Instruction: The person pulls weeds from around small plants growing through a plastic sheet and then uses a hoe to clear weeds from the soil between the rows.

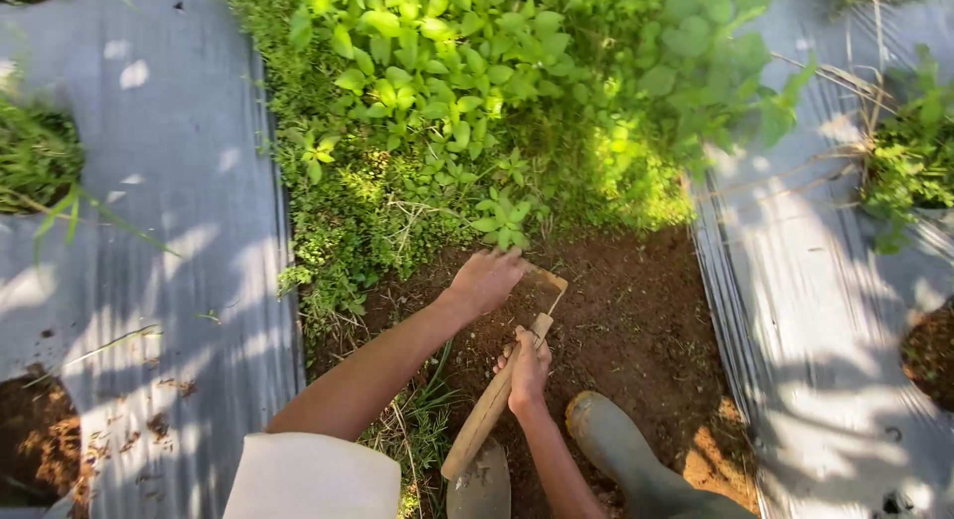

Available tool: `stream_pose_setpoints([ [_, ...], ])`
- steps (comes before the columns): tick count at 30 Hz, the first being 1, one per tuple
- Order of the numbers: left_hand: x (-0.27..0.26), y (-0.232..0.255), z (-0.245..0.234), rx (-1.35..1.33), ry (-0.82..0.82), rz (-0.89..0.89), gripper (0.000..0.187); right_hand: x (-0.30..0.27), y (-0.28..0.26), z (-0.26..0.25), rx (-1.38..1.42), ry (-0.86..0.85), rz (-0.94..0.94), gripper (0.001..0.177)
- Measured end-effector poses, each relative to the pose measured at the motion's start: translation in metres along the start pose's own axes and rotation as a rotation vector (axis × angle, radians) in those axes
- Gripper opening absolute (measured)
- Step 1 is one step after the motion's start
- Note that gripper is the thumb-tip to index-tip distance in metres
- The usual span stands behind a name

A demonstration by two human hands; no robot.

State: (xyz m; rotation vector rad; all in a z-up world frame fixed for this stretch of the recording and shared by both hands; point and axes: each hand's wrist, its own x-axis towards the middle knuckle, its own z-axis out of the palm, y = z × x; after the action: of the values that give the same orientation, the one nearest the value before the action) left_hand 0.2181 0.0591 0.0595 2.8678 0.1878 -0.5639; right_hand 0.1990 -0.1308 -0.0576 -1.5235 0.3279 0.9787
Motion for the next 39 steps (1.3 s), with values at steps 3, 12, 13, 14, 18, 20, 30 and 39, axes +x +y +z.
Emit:
stream_pose_setpoints([
  [3, 0.006, 0.001, 0.004, 0.212, 0.114, -0.005, 0.045, -0.007, -0.005, -0.006, 0.023, 0.008, 0.0, 0.06],
  [12, 0.009, -0.025, 0.007, 0.293, 0.099, -0.1, 0.039, -0.007, -0.032, -0.012, 0.03, 0.038, -0.095, 0.019],
  [13, 0.01, -0.025, 0.011, 0.307, 0.151, -0.114, 0.036, -0.003, -0.035, -0.011, 0.004, 0.04, -0.106, 0.022],
  [14, 0.009, -0.025, 0.015, 0.321, 0.199, -0.127, 0.032, 0.0, -0.037, -0.009, -0.021, 0.042, -0.113, 0.026],
  [18, 0.031, -0.033, 0.041, 0.25, 0.249, -0.143, 0.028, 0.012, -0.057, 0.006, -0.044, 0.022, -0.188, 0.037],
  [20, 0.042, -0.034, 0.051, 0.23, 0.224, -0.168, 0.023, 0.005, -0.07, 0.014, -0.017, 0.111, -0.266, 0.04],
  [30, 0.064, -0.044, 0.077, 0.058, 0.091, -0.337, 0.015, 0.01, -0.065, 0.023, -0.082, 0.13, -0.176, 0.032],
  [39, 0.078, -0.039, 0.112, -0.244, 0.143, -0.51, 0.016, 0.008, -0.062, 0.014, -0.164, 0.036, -0.151, 0.036],
])
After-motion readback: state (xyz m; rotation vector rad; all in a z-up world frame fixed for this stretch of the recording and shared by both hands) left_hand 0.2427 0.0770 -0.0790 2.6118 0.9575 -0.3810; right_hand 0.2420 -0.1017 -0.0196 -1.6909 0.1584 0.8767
